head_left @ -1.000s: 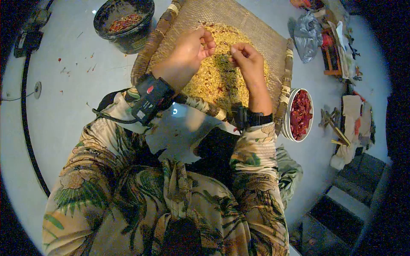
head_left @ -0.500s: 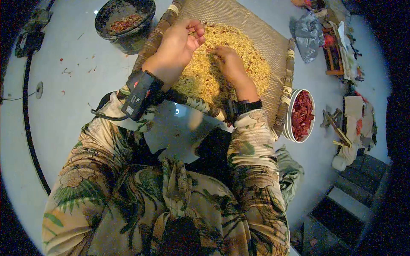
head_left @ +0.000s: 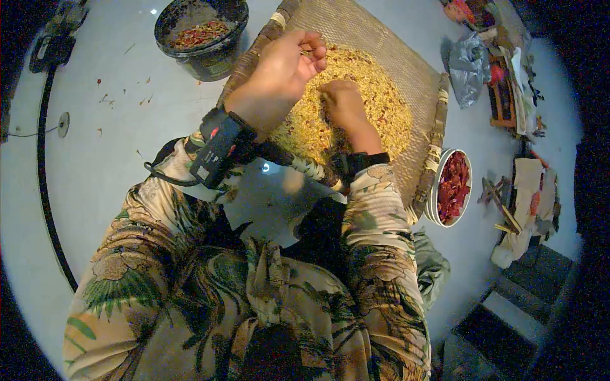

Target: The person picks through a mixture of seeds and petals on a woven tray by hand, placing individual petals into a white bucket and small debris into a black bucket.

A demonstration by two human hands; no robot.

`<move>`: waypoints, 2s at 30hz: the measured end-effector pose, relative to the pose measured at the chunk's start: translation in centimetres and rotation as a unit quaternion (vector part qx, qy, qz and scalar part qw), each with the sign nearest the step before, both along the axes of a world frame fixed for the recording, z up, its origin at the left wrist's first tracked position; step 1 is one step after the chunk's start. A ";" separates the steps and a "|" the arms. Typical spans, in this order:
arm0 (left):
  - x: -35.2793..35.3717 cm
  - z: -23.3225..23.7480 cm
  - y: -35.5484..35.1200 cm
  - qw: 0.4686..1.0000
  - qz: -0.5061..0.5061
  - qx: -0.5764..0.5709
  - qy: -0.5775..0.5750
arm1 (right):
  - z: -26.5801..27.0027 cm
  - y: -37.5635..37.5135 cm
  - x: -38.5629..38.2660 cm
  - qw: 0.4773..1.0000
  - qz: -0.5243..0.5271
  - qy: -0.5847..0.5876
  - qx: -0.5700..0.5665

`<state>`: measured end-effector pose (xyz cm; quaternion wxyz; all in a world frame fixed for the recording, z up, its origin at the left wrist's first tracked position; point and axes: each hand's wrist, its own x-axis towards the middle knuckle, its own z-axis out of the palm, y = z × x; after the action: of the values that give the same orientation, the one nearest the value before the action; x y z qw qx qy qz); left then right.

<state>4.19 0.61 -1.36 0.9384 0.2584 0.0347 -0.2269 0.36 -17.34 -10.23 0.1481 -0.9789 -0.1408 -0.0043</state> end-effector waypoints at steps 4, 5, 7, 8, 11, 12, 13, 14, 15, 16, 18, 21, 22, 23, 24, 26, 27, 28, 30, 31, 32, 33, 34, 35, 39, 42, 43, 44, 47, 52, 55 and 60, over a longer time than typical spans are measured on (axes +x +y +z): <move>-1.5 2.1 0.3 0.992 -0.001 0.119 -0.052 | 0.5 -1.6 0.1 0.964 -0.155 0.009 0.218; -0.8 1.1 0.1 0.996 -0.018 0.077 -0.050 | 0.3 -2.2 0.4 0.943 -0.169 0.004 0.287; -0.7 0.0 0.0 0.991 -0.027 0.076 -0.111 | 0.7 -3.5 0.6 0.917 -0.188 -0.011 0.352; -1.2 0.0 0.1 0.978 -0.020 0.116 -0.174 | 1.1 -3.7 0.7 0.902 -0.197 -0.019 0.384; -0.7 -2.1 -0.5 0.974 -0.044 0.097 -0.202 | 2.6 -4.0 0.3 0.857 -0.251 -0.008 0.450; -0.3 -3.6 -1.1 0.983 -0.063 0.057 -0.162 | 3.0 -3.9 0.2 0.841 -0.269 0.001 0.469; 0.2 -5.1 -1.6 0.989 -0.079 0.017 -0.120 | 3.5 -3.8 0.2 0.828 -0.262 -0.002 0.496; 0.4 -6.1 -2.1 0.993 -0.096 -0.033 -0.056 | 3.9 -3.5 0.2 0.814 -0.254 -0.005 0.523; 0.6 -7.1 -2.7 0.990 -0.113 -0.082 0.009 | 4.4 -3.2 0.1 0.799 -0.246 -0.008 0.549; -0.1 -6.2 -2.9 0.993 -0.107 -0.042 0.019 | 5.3 -2.5 -0.1 0.798 -0.233 -0.007 0.556; -2.4 -3.6 -3.4 0.994 -0.094 0.038 0.038 | 7.3 -1.1 -0.6 0.795 -0.208 -0.006 0.570; -3.3 -3.2 -3.9 0.989 -0.114 0.054 0.071 | 8.8 0.1 -1.0 0.838 -0.143 -0.018 0.526; -3.4 -3.1 -4.1 0.991 -0.101 0.052 0.075 | 9.2 0.5 -1.3 0.841 -0.139 -0.010 0.523; -3.5 -3.0 -4.3 0.992 -0.089 0.050 0.079 | 9.5 0.9 -1.6 0.843 -0.135 -0.003 0.520; -3.7 -2.9 -4.4 0.992 -0.076 0.048 0.083 | 9.7 1.1 -1.7 0.846 -0.131 0.004 0.518; -4.0 -2.3 -4.2 0.993 -0.070 0.059 0.075 | 9.2 0.3 -1.6 0.854 -0.158 -0.011 0.496; -4.1 -1.9 -4.1 0.993 -0.067 0.065 0.072 | 8.6 -0.4 -1.5 0.858 -0.172 -0.018 0.485; -3.9 -2.1 -4.0 0.994 -0.067 0.070 0.058 | 7.7 -1.4 -1.0 0.863 -0.190 -0.036 0.466; -3.4 -2.5 -3.7 0.994 -0.064 0.081 0.028 | 5.3 -3.8 -0.2 0.872 -0.223 -0.073 0.429; -3.4 -2.2 -3.3 0.993 -0.065 0.096 0.003 | 4.7 -4.5 -0.2 0.857 -0.234 -0.070 0.453; -3.4 -1.7 -2.8 0.991 -0.066 0.111 -0.023 | 3.5 -5.5 -0.2 0.855 -0.253 -0.068 0.447; -3.5 -1.1 -2.4 0.989 -0.066 0.125 -0.048 | 2.4 -6.5 -0.2 0.853 -0.272 -0.067 0.440; -3.4 -0.8 -2.4 0.992 -0.052 0.111 -0.043 | 2.3 -7.0 0.0 0.851 -0.290 -0.065 0.433; -3.3 -0.6 -2.3 0.994 -0.037 0.096 -0.038 | 2.3 -7.6 -0.2 0.845 -0.316 -0.030 0.431; -1.9 0.0 -1.9 0.995 -0.011 0.097 -0.014 | -0.3 -10.4 0.8 0.882 -0.310 -0.005 0.356; -1.9 0.7 -1.9 0.998 0.022 0.059 0.017 | 0.3 -10.2 1.3 0.904 -0.307 0.005 0.299; -1.6 0.4 -1.9 0.998 0.017 0.057 0.025 | 0.0 -10.6 1.7 0.922 -0.307 0.002 0.238; -1.3 0.1 -2.1 0.998 0.012 0.055 0.033 | -0.5 -11.5 2.3 0.936 -0.305 -0.002 0.177; -0.9 -0.1 -2.1 0.998 0.001 0.057 0.025 | -1.9 -12.5 3.7 0.940 -0.314 0.029 0.131; -1.2 0.5 -2.0 0.998 0.006 0.069 0.005 | -2.2 -10.7 5.6 0.950 -0.301 0.042 0.074; -1.6 0.3 -2.2 0.998 0.008 0.058 -0.002 | -0.9 -7.7 6.5 0.956 -0.281 0.058 0.055; -1.4 0.0 -2.4 0.999 -0.010 0.051 -0.012 | 2.6 -2.1 6.3 0.981 -0.145 0.089 0.088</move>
<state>2.82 -1.78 -1.36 0.9218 0.3095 0.0320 -0.2313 6.64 -19.45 -7.64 0.2434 -0.9685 0.0177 0.0488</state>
